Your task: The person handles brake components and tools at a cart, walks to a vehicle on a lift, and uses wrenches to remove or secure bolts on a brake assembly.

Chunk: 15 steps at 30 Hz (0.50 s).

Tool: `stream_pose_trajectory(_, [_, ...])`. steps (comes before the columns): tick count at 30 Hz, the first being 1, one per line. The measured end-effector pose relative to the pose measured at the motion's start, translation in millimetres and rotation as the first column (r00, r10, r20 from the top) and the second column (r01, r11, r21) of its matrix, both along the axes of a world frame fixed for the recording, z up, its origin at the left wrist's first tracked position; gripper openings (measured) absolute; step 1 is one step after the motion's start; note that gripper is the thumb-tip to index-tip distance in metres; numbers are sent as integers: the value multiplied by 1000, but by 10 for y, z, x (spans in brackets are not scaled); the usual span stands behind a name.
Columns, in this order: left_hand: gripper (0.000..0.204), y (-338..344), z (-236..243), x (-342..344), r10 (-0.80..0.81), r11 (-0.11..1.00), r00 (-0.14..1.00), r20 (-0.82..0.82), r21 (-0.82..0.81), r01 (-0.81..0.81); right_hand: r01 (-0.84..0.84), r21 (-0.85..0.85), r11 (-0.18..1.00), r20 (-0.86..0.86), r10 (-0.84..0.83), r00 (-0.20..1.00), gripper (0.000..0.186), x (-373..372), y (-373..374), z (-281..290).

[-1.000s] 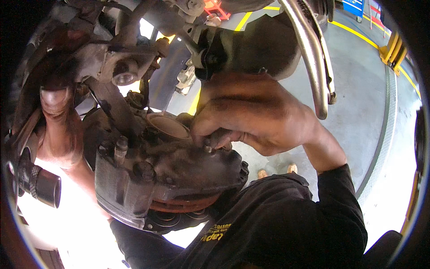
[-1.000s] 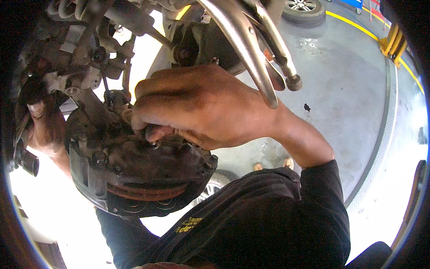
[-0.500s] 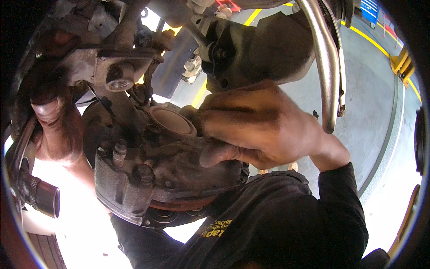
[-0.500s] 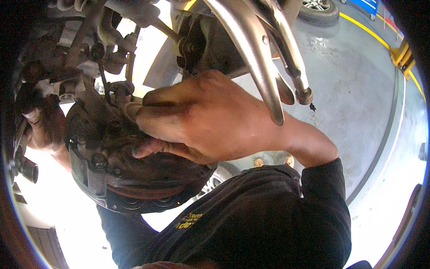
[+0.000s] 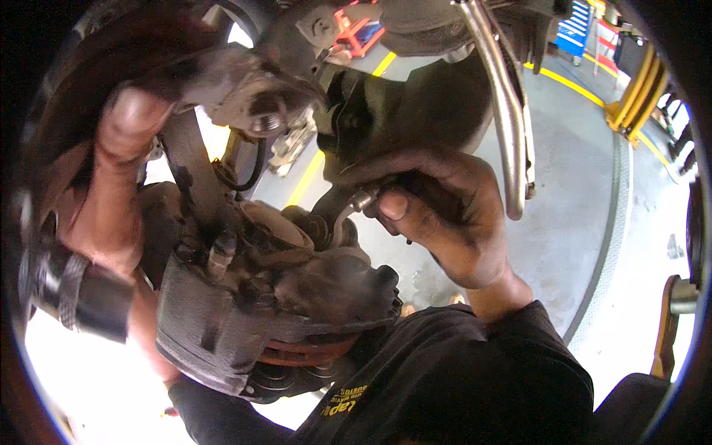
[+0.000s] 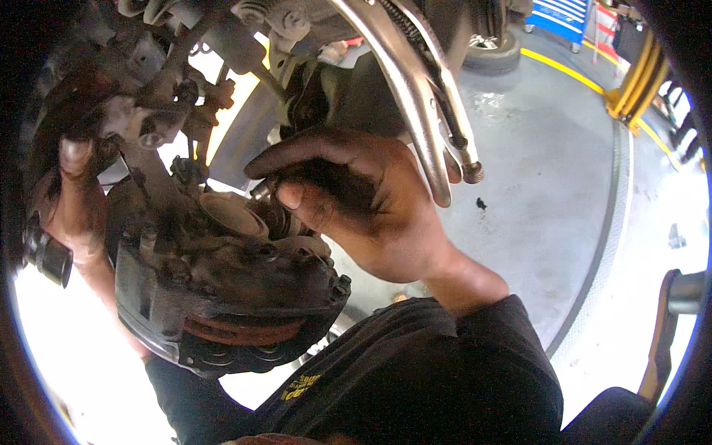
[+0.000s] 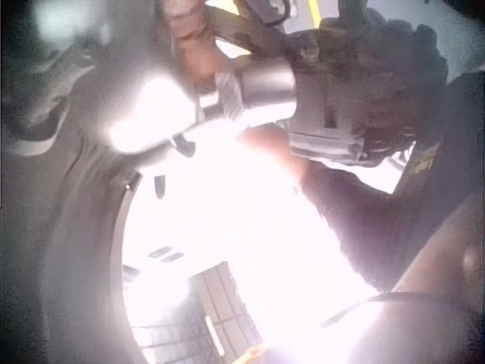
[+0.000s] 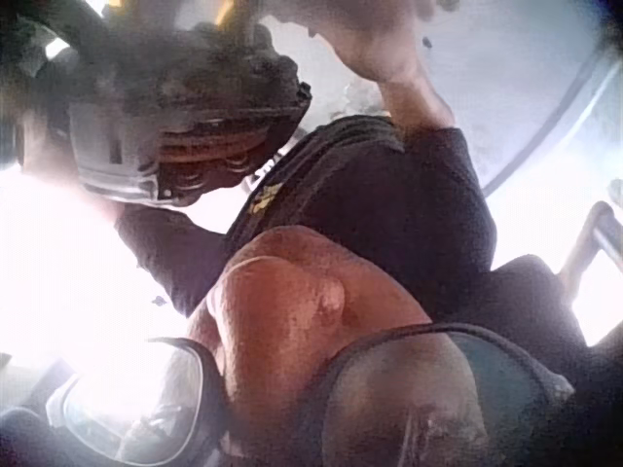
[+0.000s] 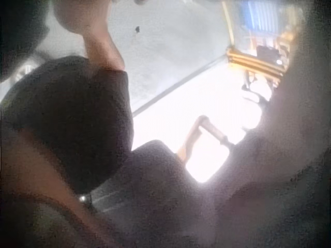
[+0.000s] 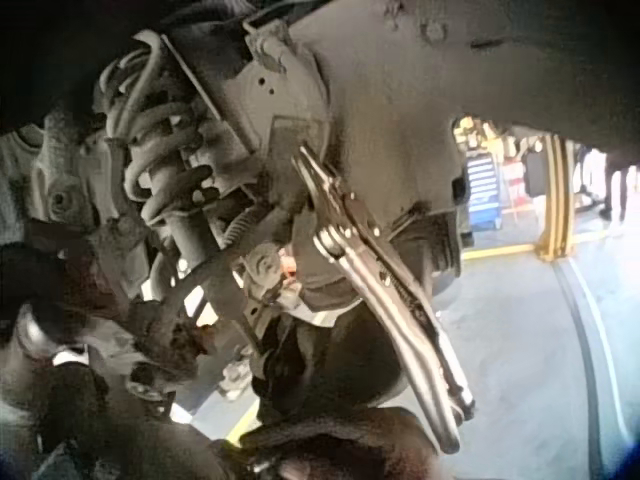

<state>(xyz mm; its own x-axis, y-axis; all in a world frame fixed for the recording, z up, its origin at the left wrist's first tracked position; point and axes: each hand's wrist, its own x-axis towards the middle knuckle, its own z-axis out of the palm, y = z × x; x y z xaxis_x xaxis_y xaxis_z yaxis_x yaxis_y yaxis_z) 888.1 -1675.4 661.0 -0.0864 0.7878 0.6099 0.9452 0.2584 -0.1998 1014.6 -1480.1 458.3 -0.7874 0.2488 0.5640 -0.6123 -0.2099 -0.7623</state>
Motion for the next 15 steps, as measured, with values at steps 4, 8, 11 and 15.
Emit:
stream_pose_trajectory(4, [24, 49, -45, -69, 5, 999, 1000, 31, 33, -6, 60, -189, 980, 12, -58, 998, 39, 51, -191, 88])
stream_pose_trajectory(8, [24, 160, -158, -182, 9, 999, 995, 103, 42, -13, 15, -306, 952, -72, -38, 997, 34, 138, -231, 112])
stream_pose_trajectory(11, [23, 179, -119, -129, 5, 999, 991, 137, 38, -11, 181, -258, 949, -33, -196, 980, 34, 300, -355, 252])
stream_pose_trajectory(15, [25, 291, 16, -67, -133, 987, 991, 25, 92, 130, 363, -183, 914, -15, -372, 928, 25, 413, -466, 443])
